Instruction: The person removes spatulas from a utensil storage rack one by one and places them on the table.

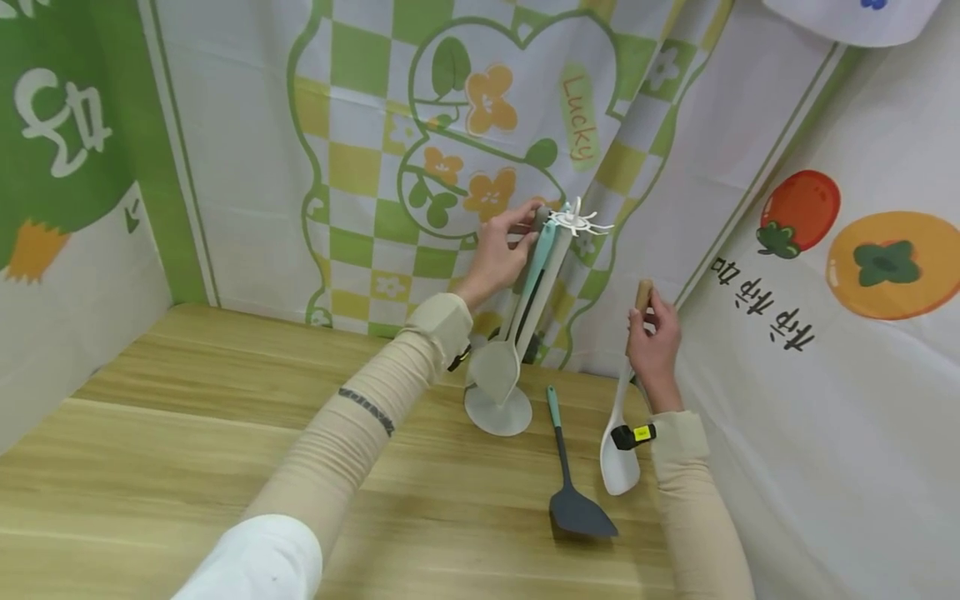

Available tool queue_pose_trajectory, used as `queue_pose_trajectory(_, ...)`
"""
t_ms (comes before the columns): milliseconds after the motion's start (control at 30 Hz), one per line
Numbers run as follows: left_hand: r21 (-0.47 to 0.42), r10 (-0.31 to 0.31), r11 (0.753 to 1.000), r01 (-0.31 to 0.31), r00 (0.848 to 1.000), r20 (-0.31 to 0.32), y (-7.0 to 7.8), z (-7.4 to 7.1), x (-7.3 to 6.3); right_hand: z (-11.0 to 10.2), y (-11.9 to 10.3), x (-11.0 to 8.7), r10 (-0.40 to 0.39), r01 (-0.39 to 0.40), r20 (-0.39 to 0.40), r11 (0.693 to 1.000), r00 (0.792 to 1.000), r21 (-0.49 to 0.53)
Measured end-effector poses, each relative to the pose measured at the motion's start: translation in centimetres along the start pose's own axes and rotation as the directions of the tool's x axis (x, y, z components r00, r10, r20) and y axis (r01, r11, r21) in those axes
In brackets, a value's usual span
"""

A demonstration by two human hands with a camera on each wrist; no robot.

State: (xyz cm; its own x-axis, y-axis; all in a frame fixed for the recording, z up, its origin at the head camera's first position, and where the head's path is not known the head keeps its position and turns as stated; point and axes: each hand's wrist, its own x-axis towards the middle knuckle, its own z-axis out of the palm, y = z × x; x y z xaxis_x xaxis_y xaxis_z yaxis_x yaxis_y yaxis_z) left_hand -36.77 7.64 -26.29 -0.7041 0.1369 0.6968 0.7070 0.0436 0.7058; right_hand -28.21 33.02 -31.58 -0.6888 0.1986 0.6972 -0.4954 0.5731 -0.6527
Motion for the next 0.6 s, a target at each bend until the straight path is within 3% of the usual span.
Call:
queue_pose_trajectory(133, -0.001, 0.006, 1.000, -0.006, 1.000, -0.001, -0.1, 0.0, 0.0, -0.3, 0.5, -0.4, -0.011, 0.011, 0.000, 1.000, 1.000, -0.025)
queue_pose_trajectory(367, -0.009, 0.014, 1.000, -0.014, 1.000, -0.001, -0.1, -0.1, -0.1, -0.6, 5.9, 0.0, 0.054, -0.055, -0.019, 0.996, 0.998, -0.075)
queue_pose_trajectory(600, -0.006, 0.022, 1.000, -0.022, 1.000, -0.006, -0.1, 0.0, -0.1, -1.4, 7.0, -0.6, 0.123, -0.124, -0.012, 0.987, 0.992, -0.102)
